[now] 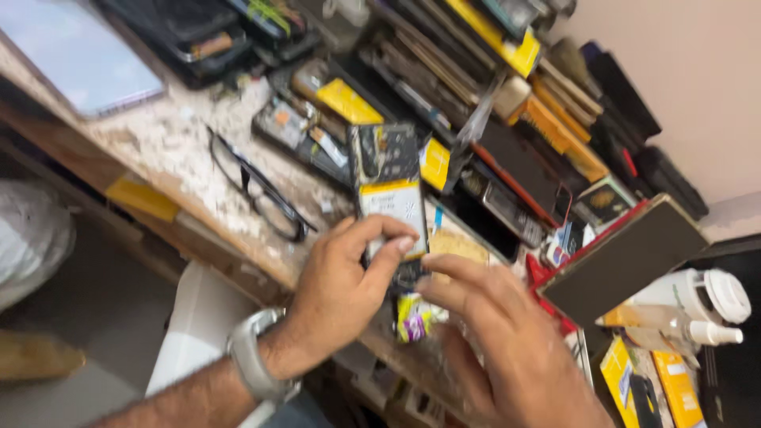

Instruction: The person uses a precision screwdriver to remove screws from the internal frame of a disassembled smartphone. They then place a small internal component onto the workbench and continue to unscrew and adjust parts within the phone chassis.

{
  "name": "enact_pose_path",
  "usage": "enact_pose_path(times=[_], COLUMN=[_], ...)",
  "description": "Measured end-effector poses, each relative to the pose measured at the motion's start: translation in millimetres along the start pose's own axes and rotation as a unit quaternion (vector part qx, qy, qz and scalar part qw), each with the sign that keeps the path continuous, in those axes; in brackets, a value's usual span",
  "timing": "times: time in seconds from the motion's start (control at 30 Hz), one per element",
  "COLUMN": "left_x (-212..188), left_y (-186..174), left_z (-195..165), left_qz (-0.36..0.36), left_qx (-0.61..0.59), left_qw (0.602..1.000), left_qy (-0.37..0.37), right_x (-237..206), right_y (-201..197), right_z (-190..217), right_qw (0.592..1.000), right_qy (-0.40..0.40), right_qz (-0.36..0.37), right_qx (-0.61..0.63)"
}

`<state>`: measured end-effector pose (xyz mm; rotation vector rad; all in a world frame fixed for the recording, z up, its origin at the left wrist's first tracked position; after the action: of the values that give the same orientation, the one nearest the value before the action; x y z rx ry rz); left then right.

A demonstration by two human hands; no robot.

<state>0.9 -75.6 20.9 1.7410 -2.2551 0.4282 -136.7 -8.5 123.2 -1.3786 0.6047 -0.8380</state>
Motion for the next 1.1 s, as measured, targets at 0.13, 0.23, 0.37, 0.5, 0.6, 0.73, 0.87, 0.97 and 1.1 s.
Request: enact_pose_path(times=[0.13,0.23,0.37,0.5,0.6,0.73,0.87,0.97,1.1], left_x=[0,1,1,1,2,3,4,3,2], left_y=[0,1,2,3,2,4,5,6,8], left_z=[-1,-2,-1,-5,-8,-5,-5,-3,1], left_qz=[-0.006,-0.006,-0.012,-0.016,-0.024,-0.027,-0.030,-0.037,-0.027], left_qx=[-0.004,-0.003,-0.001,0.004,0.017,0.017,0.005,0.016,0.009], left_qw=[1.000,1.000,0.998,1.000,1.000,0.999,0.999,0.999,0.999], left_qy=[-0.014,-0.026,-0.060,-0.026,-0.007,-0.039,-0.025,-0.035,-0.044], right_x=[0,5,3,0,0,2,4,-3,-9], right_y=[-4,-7,-11,0,2,5,8,5,23], right_z=[7,9,16,2,0,-2,-15,0,-15], right_qw=[0.999,0.999,0.994,1.000,0.997,0.996,0.997,0.982,0.993], right_qy=[-0.045,-0.016,-0.092,0.023,-0.048,-0.065,0.048,-0.139,0.049], right_qz=[-0.013,-0.027,-0.030,-0.009,-0.032,-0.038,-0.050,-0.107,-0.061], right_qx=[0.019,0.010,0.048,0.017,0.044,0.044,0.039,0.063,0.085])
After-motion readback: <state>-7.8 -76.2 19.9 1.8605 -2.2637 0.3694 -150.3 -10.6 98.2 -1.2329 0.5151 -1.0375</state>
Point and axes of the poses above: each hand's wrist, its own x-axis towards the middle knuckle, its own y-axis out of the palm, z = x × y, the point moved 5 cm from there along x, towards the middle knuckle, and after that the axes turned 12 degrees about z, right-handed, at the moved point
